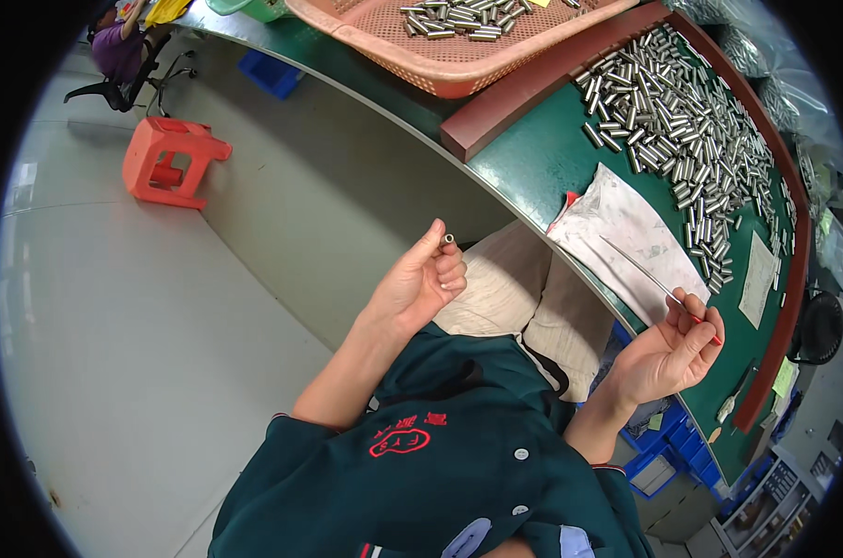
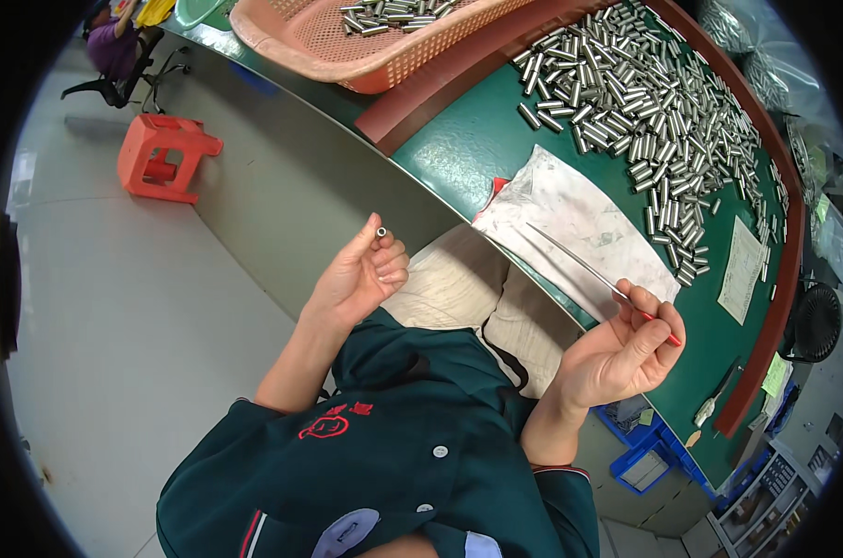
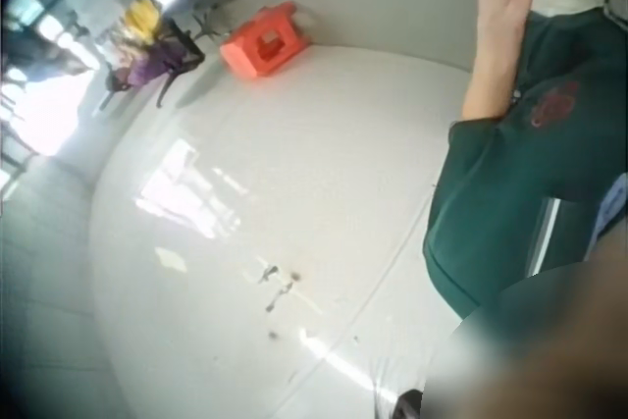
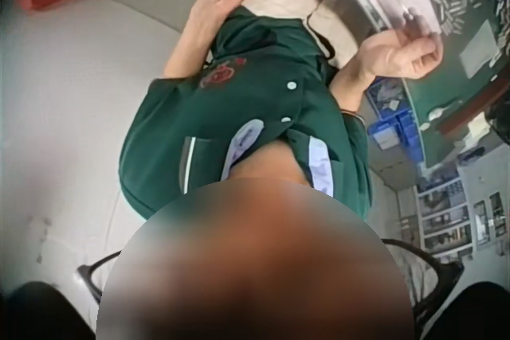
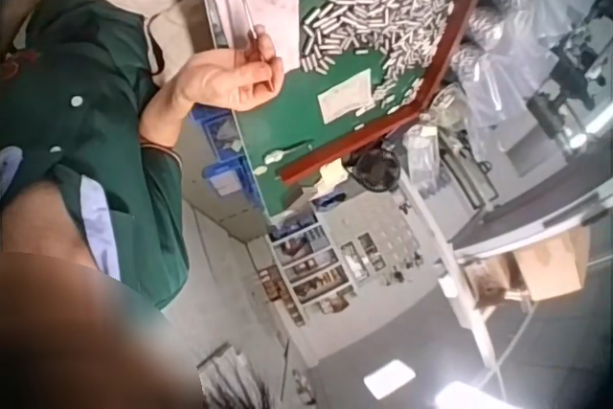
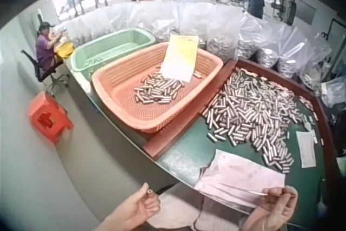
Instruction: Inspecting and cleaning small metal tubes with a thin metal rod.
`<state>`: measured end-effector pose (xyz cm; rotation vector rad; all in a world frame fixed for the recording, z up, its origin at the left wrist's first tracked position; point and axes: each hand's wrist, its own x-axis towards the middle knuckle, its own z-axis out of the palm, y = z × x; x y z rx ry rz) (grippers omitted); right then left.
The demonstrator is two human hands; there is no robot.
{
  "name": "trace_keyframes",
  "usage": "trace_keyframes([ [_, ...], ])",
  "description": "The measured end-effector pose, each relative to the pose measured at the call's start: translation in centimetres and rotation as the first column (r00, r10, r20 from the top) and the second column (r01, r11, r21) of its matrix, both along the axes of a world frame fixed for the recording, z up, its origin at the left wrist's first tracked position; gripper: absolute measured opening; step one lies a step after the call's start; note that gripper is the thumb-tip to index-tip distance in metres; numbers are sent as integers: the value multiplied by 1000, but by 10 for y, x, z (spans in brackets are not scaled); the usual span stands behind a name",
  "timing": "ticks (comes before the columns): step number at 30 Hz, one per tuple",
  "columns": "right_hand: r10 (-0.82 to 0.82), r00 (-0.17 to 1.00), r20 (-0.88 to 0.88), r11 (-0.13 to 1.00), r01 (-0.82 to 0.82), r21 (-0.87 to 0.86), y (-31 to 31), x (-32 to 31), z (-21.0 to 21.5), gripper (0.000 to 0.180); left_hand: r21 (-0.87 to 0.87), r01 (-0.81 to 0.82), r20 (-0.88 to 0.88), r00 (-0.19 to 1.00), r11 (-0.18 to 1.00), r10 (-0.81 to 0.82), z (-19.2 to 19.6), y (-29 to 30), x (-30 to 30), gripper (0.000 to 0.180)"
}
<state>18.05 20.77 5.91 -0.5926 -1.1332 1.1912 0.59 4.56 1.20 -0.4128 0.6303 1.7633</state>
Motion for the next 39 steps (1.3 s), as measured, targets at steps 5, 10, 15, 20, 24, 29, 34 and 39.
trace_keyframes([
  [5,4,1000,1,1000,-4,18,-1,0,1,20,-109,-118,41,992,987,123,3,-1,1,29],
  [10,3,1000,17,1000,-3,20,-1,1,0,20,-146,-141,35,988,979,148,4,-1,2,29],
  [15,192,981,-42,972,-184,145,-17,2,4,17,-229,-180,-76,983,957,167,10,1,7,30],
  [20,479,849,223,763,-528,372,-51,-30,5,16,-253,-210,-311,942,944,126,11,-4,14,32],
  [24,531,829,176,745,-556,369,-57,-46,-24,17,-239,-211,-318,939,948,129,11,-8,16,31],
  [29,563,816,129,765,-574,291,-62,-51,-30,12,-231,-176,-283,953,957,107,14,-10,17,31],
  [34,596,800,77,765,-594,248,-64,-52,-36,10,-223,-158,-300,950,962,87,16,-9,18,32],
  [39,578,814,57,787,-575,225,-64,-52,-36,11,-247,-173,-388,919,953,66,19,-11,16,32],
])
